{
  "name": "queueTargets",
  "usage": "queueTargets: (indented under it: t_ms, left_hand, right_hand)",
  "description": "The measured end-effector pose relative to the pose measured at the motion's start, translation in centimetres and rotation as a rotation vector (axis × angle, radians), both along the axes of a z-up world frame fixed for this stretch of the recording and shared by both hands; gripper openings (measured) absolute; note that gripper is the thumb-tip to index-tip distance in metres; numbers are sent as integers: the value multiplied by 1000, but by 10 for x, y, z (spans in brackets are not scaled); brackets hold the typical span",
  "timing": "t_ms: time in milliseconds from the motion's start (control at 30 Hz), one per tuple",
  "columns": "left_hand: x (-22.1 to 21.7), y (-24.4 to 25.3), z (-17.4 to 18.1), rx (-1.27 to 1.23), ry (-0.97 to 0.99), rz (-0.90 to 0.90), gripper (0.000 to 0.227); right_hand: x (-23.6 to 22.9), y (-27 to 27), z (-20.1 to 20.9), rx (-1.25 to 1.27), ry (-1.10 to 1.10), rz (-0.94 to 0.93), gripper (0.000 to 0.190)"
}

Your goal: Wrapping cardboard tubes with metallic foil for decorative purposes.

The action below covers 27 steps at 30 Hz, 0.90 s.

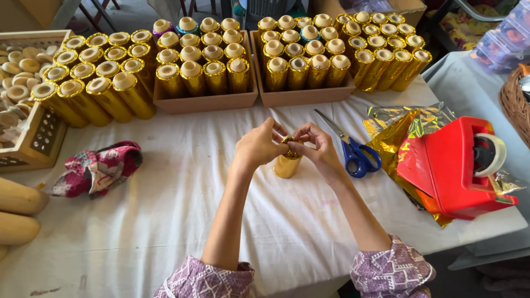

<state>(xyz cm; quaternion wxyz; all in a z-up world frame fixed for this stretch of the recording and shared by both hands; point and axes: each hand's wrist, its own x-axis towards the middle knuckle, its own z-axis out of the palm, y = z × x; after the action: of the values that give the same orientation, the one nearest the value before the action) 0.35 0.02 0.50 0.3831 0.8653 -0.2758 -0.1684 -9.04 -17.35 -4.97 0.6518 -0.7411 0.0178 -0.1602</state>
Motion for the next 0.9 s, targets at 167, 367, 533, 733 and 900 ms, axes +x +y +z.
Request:
queueTargets:
  t_ms: [167, 367, 533, 733, 900]
  left_hand:
    - [12, 4, -7, -69, 182, -71, 52]
    - [22, 26, 3, -226, 157, -274, 62]
    - [17, 29, 6, -374, -10, -484, 83]
    - [-7, 9, 8, 31, -112, -340, 101]
    - [1, 4, -5, -3, -266, -289, 76]
  right_hand:
    - [-1, 1, 1, -30, -23, 22, 23]
    - [3, 1, -6, 20, -30, 9, 21]
    - [3, 1, -8, 9, -38, -2, 23]
    - [0, 1, 0, -99, 33, -54, 22]
    - [-12, 16, 21, -390, -166, -152, 14]
